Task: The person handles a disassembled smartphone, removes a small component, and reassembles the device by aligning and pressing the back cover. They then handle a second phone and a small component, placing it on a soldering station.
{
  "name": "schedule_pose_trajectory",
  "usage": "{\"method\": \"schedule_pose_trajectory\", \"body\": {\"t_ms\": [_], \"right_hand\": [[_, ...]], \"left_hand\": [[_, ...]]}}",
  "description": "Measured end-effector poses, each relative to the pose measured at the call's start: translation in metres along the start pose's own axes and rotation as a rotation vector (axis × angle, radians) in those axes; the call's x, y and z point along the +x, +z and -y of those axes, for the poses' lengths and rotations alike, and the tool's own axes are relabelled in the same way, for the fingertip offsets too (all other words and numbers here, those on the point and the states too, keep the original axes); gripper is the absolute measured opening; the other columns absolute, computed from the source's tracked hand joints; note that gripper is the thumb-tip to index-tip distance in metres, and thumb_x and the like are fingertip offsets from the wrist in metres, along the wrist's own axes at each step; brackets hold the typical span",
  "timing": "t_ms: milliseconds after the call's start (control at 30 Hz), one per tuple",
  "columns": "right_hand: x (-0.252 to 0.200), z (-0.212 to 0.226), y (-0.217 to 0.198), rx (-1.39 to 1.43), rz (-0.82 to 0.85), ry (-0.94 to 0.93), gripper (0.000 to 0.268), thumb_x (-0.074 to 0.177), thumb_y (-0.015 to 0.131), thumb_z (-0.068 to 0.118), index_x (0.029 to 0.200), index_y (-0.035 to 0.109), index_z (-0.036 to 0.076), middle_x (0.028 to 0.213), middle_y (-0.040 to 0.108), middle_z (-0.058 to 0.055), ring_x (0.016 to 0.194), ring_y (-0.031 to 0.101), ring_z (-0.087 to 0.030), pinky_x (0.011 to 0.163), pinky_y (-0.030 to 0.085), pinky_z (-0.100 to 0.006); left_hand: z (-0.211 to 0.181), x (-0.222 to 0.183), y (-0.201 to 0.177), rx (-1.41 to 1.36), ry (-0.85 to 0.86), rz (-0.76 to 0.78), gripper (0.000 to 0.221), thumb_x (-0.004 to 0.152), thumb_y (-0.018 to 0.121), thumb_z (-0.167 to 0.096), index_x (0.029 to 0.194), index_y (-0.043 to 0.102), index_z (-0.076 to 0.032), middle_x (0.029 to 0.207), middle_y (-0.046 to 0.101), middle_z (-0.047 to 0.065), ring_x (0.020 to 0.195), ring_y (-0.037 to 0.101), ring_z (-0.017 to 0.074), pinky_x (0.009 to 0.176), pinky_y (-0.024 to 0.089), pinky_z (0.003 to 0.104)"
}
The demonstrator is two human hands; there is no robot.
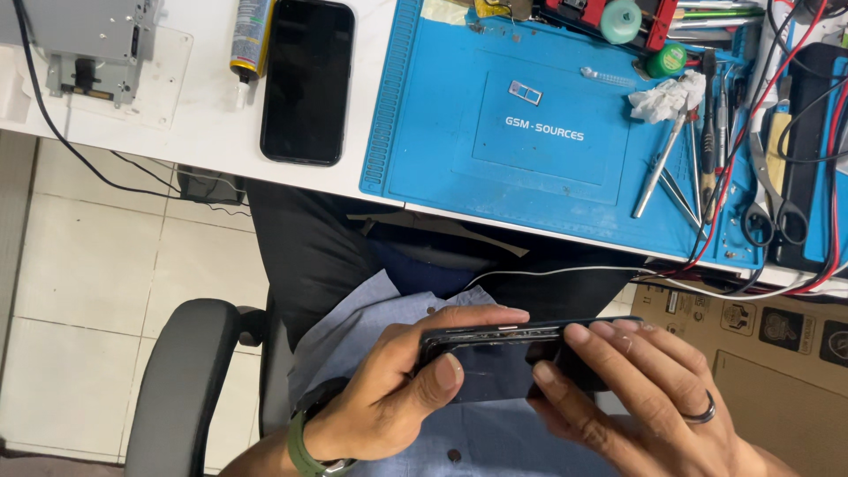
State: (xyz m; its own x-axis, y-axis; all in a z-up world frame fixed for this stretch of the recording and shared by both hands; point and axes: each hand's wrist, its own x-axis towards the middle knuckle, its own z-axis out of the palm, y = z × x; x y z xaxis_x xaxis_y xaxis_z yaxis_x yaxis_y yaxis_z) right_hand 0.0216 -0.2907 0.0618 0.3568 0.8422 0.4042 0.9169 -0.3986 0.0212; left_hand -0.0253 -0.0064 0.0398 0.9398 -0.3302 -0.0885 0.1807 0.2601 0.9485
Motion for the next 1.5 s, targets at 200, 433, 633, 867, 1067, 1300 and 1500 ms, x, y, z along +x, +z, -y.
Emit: {"method": "schedule_pose_trajectory", "body": {"t_ms": [200,433,633,867,1067,1300,1500], "right_hand": [[-0.002,-0.001,0.003,-0.035,-0.021,-0.024,0.03,0.106,0.082,0.042,0.128,0.078,0.022,0.132,0.071,-0.018,0.111,0.07,-0.028,0.092,0.064,-0.048],[-0.006,0.01,0.007,-0.031,-0.06,0.021,0.023,0.103,0.088,0.032,0.121,0.08,0.023,0.128,0.07,-0.011,0.112,0.066,-0.023,0.094,0.064,-0.044],[-0.022,0.021,0.016,-0.012,-0.073,0.198,0.038,0.097,0.095,0.035,0.123,0.079,0.013,0.125,0.072,-0.003,0.113,0.067,-0.017,0.1,0.063,-0.041],[-0.008,0.01,0.007,-0.02,-0.034,0.056,0.027,0.101,0.091,0.028,0.125,0.08,0.023,0.129,0.07,-0.01,0.114,0.066,-0.023,0.095,0.063,-0.044],[-0.008,0.002,0.005,-0.032,0.003,0.003,0.032,0.105,0.086,0.042,0.13,0.077,0.025,0.134,0.069,-0.015,0.116,0.066,-0.025,0.096,0.062,-0.047],[-0.005,-0.007,0.005,-0.038,-0.003,-0.085,0.03,0.108,0.084,0.041,0.13,0.075,0.022,0.132,0.069,-0.018,0.112,0.067,-0.026,0.09,0.063,-0.047],[-0.005,-0.004,0.005,-0.019,-0.003,-0.064,0.03,0.107,0.086,0.04,0.13,0.076,0.023,0.132,0.069,-0.016,0.113,0.066,-0.026,0.091,0.062,-0.047]], "left_hand": [[-0.004,0.004,0.0,0.08,0.087,0.024,0.077,0.113,0.04,-0.07,0.153,0.06,-0.007,0.143,0.075,0.012,0.134,0.075,0.0256,0.114,0.057,0.035],[-0.004,0.002,0.002,0.134,0.093,0.013,0.065,0.113,0.048,-0.063,0.149,0.064,-0.011,0.139,0.078,0.011,0.13,0.078,0.0277,0.11,0.06,0.037],[-0.007,0.001,0.003,0.114,0.061,0.012,0.062,0.113,0.05,-0.06,0.148,0.065,-0.012,0.139,0.079,0.012,0.131,0.078,0.0282,0.111,0.06,0.038],[-0.011,0.003,0.003,0.165,0.03,0.026,0.06,0.111,0.051,-0.057,0.149,0.064,-0.012,0.139,0.08,0.011,0.132,0.079,0.0271,0.112,0.06,0.036],[-0.006,0.003,0.002,0.158,0.081,0.003,0.052,0.114,0.05,-0.049,0.15,0.062,-0.012,0.144,0.076,0.008,0.132,0.077,0.025,0.112,0.057,0.036],[-0.005,0.003,0.003,0.099,0.054,-0.014,0.051,0.114,0.053,-0.046,0.151,0.062,-0.011,0.147,0.074,0.008,0.134,0.075,0.0231,0.113,0.057,0.035],[-0.004,0.004,0.003,0.106,0.081,-0.006,0.052,0.114,0.053,-0.045,0.151,0.061,-0.009,0.149,0.073,0.009,0.138,0.073,0.0249,0.118,0.057,0.036]]}}
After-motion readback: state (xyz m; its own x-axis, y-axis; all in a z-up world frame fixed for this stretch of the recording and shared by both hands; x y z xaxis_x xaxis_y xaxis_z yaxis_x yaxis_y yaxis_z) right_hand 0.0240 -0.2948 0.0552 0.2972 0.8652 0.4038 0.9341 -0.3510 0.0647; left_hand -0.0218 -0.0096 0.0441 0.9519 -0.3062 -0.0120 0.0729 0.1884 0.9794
